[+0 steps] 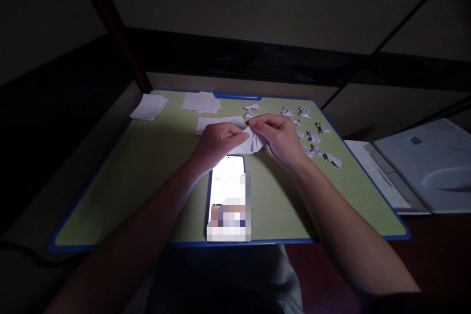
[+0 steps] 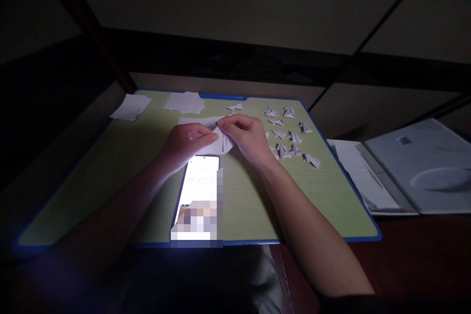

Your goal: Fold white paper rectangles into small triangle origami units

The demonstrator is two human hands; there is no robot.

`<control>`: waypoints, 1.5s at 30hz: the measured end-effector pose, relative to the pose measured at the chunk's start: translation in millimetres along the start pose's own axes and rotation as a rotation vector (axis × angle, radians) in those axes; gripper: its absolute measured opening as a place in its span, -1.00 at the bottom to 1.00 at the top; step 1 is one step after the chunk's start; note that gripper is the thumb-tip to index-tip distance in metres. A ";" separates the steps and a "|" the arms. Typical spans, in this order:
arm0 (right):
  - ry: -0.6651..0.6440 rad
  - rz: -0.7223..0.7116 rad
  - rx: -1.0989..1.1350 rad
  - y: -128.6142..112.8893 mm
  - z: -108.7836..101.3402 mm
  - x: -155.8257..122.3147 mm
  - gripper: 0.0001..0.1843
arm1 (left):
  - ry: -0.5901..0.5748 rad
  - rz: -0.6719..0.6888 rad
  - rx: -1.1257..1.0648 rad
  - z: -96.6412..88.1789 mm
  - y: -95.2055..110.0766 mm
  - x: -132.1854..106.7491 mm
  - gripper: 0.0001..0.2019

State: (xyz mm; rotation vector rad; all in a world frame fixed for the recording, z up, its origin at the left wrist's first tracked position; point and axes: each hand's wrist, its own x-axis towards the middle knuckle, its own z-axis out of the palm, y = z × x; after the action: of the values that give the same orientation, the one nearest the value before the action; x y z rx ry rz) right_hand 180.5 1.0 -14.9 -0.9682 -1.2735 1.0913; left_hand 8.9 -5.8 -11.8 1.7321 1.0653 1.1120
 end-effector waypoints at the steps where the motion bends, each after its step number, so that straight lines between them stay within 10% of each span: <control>1: 0.000 0.006 0.003 0.0 0.2 -0.1 -0.85 | -0.002 -0.003 -0.001 0.1 -0.3 0.1 -0.84; 45: -0.029 0.031 -0.047 -6.7 1.0 -1.9 -0.86 | -0.020 -0.047 -0.047 -4.0 1.8 -0.3 -0.84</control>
State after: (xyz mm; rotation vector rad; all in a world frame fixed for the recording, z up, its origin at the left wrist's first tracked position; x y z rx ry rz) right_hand 180.0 -2.4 -8.7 -1.0133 -1.3163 1.1073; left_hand 5.5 -6.0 -9.1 1.6698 1.0548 1.0798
